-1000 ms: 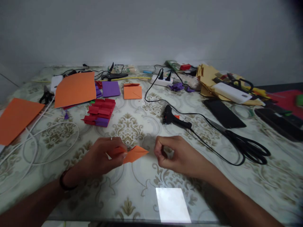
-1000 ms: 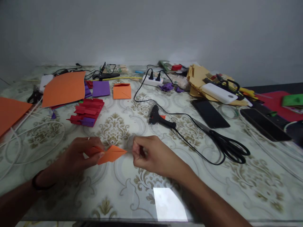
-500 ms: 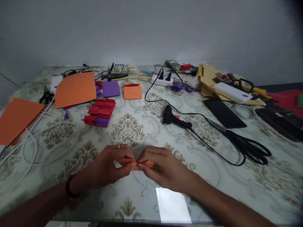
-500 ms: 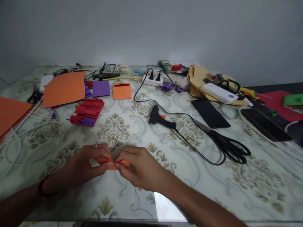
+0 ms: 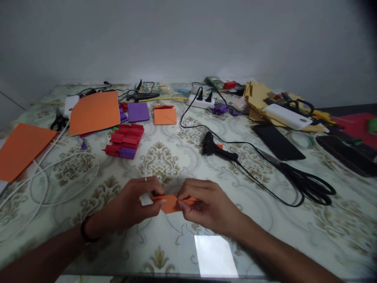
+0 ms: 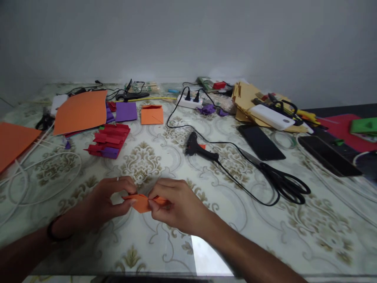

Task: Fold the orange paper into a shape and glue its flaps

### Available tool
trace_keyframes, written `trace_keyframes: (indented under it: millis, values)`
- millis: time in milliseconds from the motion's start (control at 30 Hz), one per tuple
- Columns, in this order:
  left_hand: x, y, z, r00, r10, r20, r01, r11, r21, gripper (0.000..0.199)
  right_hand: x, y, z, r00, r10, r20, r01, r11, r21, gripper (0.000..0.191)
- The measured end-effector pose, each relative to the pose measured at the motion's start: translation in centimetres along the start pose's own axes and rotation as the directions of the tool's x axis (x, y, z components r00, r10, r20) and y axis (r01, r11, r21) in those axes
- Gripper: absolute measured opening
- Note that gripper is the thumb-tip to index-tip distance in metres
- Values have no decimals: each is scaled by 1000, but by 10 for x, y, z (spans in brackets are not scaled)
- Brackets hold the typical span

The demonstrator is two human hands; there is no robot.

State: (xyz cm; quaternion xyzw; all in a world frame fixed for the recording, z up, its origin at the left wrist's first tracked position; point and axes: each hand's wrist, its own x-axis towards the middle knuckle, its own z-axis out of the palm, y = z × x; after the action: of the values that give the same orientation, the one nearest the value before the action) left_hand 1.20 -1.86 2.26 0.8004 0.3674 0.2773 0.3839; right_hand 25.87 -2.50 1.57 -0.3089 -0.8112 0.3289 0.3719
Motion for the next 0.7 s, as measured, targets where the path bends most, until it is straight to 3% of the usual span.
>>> trace_keyframes:
  millis: [133,333,700]
  values:
    - [3,-2,-9,1000,14,-13,-14,1000,-27,8,2,-1,-9,999,44,3,-44,999,-17,13]
    - [7,-1,-23,999,-17,50,19,999,-36,15,5,-3,-16,998,67,-12,-67,998,-15,14]
    - [5,-4,-25,997,-8,81,10,999,-33,18,3,-3,-14,994,111,9,-110,993,-47,15]
